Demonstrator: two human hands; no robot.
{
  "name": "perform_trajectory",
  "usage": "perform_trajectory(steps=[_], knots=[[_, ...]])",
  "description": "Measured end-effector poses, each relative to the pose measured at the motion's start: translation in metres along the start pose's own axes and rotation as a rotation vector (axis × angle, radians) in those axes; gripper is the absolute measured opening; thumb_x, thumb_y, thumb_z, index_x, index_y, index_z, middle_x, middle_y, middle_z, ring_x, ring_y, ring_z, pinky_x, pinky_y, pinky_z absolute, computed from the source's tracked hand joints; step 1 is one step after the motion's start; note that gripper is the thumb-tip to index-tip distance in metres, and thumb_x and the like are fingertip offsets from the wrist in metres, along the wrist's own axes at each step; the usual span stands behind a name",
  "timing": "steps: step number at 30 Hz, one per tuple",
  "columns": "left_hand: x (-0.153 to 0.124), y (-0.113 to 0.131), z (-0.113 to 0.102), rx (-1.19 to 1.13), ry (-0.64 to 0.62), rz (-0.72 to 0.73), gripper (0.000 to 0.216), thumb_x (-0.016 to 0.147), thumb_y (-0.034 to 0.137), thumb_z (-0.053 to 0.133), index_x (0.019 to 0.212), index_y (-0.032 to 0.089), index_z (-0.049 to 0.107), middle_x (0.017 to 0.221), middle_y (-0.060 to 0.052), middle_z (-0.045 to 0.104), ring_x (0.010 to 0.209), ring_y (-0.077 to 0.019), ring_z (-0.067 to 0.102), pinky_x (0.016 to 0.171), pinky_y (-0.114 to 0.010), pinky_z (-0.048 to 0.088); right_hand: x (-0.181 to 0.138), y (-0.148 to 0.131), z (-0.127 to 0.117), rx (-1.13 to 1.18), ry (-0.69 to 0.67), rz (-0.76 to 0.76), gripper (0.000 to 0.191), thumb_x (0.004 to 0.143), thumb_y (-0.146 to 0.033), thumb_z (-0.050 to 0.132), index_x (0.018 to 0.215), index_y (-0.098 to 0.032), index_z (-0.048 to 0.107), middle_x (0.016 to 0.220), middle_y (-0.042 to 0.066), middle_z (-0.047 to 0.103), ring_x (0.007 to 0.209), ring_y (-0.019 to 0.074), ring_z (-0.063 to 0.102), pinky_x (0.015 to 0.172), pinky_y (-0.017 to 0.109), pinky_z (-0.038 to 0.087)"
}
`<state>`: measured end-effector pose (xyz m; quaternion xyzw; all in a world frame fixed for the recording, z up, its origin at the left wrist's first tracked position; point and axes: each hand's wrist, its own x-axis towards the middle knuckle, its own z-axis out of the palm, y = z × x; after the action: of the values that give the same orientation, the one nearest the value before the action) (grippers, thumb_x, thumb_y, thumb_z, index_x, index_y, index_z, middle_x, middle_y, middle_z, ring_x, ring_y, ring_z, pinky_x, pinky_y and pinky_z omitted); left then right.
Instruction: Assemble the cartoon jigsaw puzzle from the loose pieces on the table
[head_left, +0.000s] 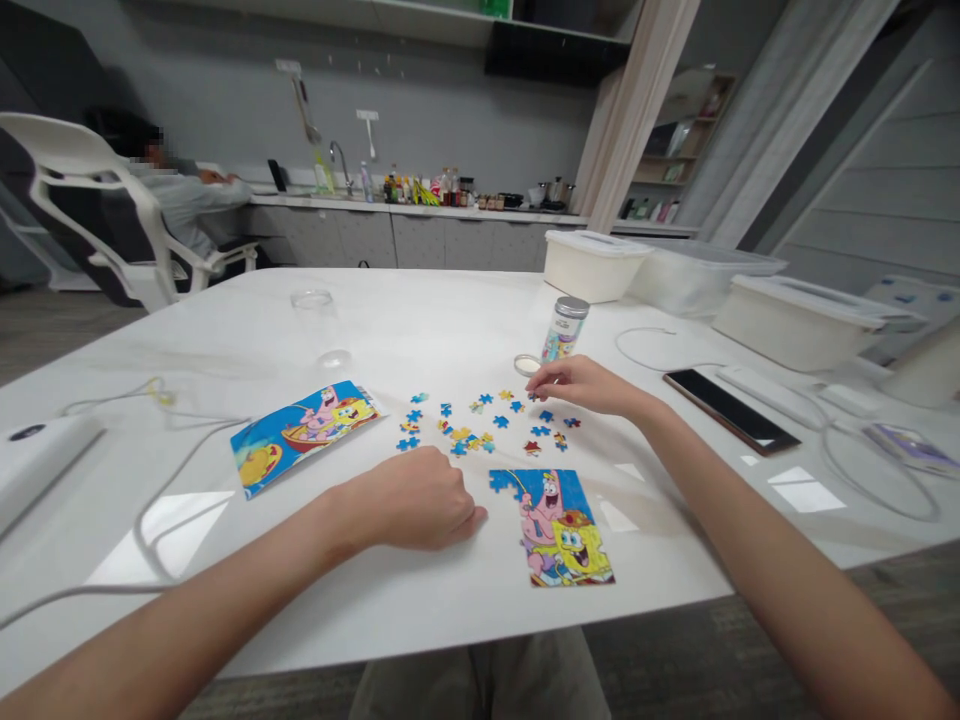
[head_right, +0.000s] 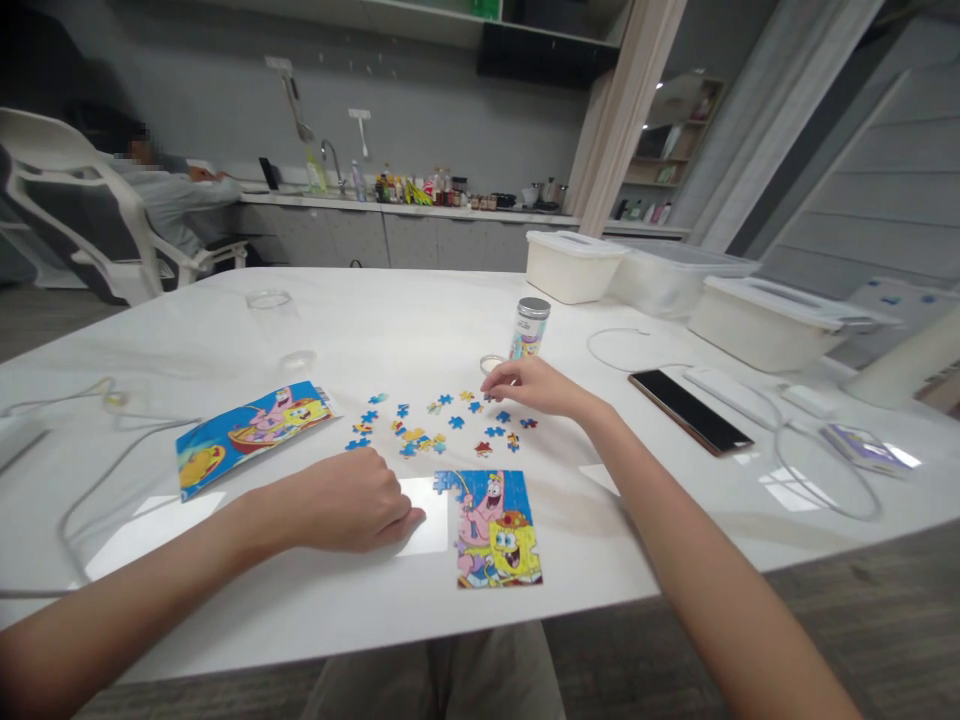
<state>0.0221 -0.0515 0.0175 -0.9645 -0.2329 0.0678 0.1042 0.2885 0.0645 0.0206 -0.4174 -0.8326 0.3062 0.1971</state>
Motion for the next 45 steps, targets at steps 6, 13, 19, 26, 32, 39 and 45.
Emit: perform_trajectory(steps=[6, 13, 19, 26, 32, 39, 45], knots=[[0.001, 0.016, 0.002, -0.011, 0.089, 0.123, 0.039, 0.088, 0.027, 0.057, 0.051, 0.018, 0.066, 0.042, -0.003, 0.061, 0.035, -0.0169, 0.055, 0.037, -0.032, 0.024, 0.003, 0.008, 0.010, -0.077, -0.119, -0.095, 0.018, 0.084, -0.024, 0.061, 0.092, -0.020, 0.076, 0.095, 0.006, 0.071, 0.085, 0.0168, 0.064, 0.077, 0.030, 0.050], [0.002, 0.042, 0.003, -0.062, 0.278, 0.333, 0.036, 0.089, 0.029, 0.058, 0.055, 0.019, 0.063, 0.043, 0.001, 0.060, 0.034, -0.0150, 0.054, 0.034, -0.032, 0.024, 0.004, 0.010, 0.013, -0.213, 0.016, -0.140, 0.022, 0.089, -0.026, 0.057, 0.103, -0.020, 0.073, 0.097, 0.008, 0.065, 0.079, 0.0163, 0.061, 0.072, 0.030, 0.049], [-0.018, -0.016, -0.016, 0.045, 0.000, -0.097, 0.033, 0.091, 0.030, 0.051, 0.066, 0.017, 0.067, 0.049, -0.006, 0.064, 0.042, -0.0194, 0.059, 0.044, -0.031, 0.037, 0.002, 0.019, 0.005, -0.412, 0.224, -0.075, 0.022, 0.088, -0.019, 0.051, 0.096, -0.020, 0.072, 0.093, 0.007, 0.069, 0.079, 0.0189, 0.060, 0.076, 0.033, 0.047], [-0.046, -0.067, -0.016, -0.114, -0.187, -0.416, 0.032, 0.089, 0.045, 0.049, 0.090, 0.022, 0.070, 0.074, -0.009, 0.070, 0.067, -0.0258, 0.066, 0.058, -0.034, 0.042, -0.002, 0.021, -0.011, -0.470, 0.429, 0.234, 0.027, 0.084, -0.018, 0.049, 0.096, -0.019, 0.074, 0.096, 0.007, 0.074, 0.080, 0.0220, 0.064, 0.073, 0.032, 0.045], [-0.045, -0.064, -0.006, -0.271, -0.213, -0.467, 0.025, 0.087, 0.044, 0.052, 0.097, 0.028, 0.069, 0.084, -0.008, 0.071, 0.078, -0.0255, 0.067, 0.062, -0.032, 0.042, -0.004, 0.025, -0.014, -0.445, 0.243, 0.242, 0.024, 0.082, -0.018, 0.054, 0.093, -0.020, 0.075, 0.095, 0.007, 0.074, 0.083, 0.0214, 0.065, 0.077, 0.032, 0.046], [-0.041, -0.064, 0.002, -0.302, -0.182, -0.421, 0.024, 0.091, 0.041, 0.048, 0.095, 0.029, 0.068, 0.079, -0.006, 0.069, 0.072, -0.0242, 0.065, 0.063, -0.032, 0.041, -0.004, 0.024, -0.007, -0.404, 0.063, 0.135, 0.025, 0.081, -0.024, 0.064, 0.104, -0.019, 0.072, 0.104, 0.010, 0.066, 0.082, 0.0186, 0.061, 0.080, 0.034, 0.048], [-0.038, -0.062, 0.005, -0.269, -0.164, -0.419, 0.029, 0.094, 0.043, 0.043, 0.092, 0.026, 0.067, 0.069, -0.004, 0.064, 0.062, -0.0213, 0.061, 0.058, -0.029, 0.039, -0.005, 0.018, -0.009, -0.334, 0.003, 0.207, 0.012, 0.080, -0.020, 0.063, 0.089, -0.017, 0.071, 0.094, 0.008, 0.068, 0.081, 0.0193, 0.060, 0.074, 0.032, 0.048]])
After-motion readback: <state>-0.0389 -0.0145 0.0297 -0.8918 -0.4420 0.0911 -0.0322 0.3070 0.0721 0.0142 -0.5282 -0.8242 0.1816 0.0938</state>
